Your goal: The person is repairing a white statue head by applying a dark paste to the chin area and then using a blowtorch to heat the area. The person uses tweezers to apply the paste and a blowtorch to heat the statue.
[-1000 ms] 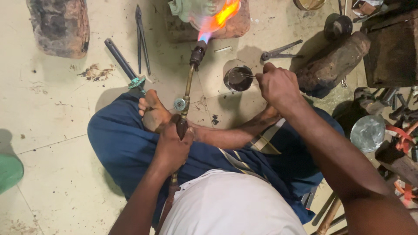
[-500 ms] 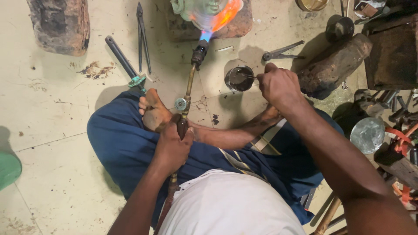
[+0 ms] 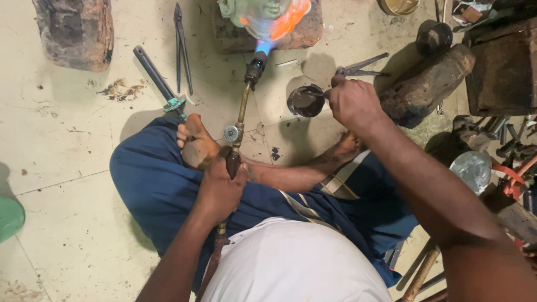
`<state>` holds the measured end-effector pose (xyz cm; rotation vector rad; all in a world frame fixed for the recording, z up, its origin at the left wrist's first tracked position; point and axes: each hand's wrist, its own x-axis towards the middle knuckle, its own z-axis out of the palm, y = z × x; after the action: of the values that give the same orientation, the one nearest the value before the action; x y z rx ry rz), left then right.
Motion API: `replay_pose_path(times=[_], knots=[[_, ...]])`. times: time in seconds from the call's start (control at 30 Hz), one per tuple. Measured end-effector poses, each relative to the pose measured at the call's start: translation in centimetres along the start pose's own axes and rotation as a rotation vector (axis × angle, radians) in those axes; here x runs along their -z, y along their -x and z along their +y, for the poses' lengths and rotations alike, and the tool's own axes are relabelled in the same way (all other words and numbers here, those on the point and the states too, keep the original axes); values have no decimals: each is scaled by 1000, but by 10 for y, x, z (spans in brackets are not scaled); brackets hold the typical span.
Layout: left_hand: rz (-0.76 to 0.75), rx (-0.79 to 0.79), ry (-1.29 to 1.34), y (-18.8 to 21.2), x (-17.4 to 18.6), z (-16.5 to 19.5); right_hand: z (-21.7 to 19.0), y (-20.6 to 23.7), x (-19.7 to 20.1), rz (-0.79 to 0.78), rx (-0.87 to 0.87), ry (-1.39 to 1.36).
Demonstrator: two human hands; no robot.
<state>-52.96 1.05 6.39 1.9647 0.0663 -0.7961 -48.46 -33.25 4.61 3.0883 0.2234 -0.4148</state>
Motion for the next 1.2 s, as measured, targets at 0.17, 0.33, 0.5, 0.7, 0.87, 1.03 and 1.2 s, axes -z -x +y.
replay_pose_path(times=[0.17, 0.33, 0.5, 0.7, 0.87, 1.03, 1.2], knots=[[36, -76, 26, -1, -1, -7, 5, 5, 12, 44, -63, -161], [62, -123, 34, 0, -1, -3, 19, 19, 38, -21, -164, -302], [-15, 98, 59, 0, -1, -4, 23, 27, 60, 4, -264, -382], [104, -162, 65, -1, -6, -17, 12, 6, 69, 421, 31, -280], [172, -237, 60, 8, -2, -11, -14, -31, 62, 497, 117, -113], [-2, 242, 403, 15, 6, 2, -30, -53, 61, 445, 149, -94], [-14, 284, 562, 14, 7, 4, -31, -66, 59, 389, 146, -39]])
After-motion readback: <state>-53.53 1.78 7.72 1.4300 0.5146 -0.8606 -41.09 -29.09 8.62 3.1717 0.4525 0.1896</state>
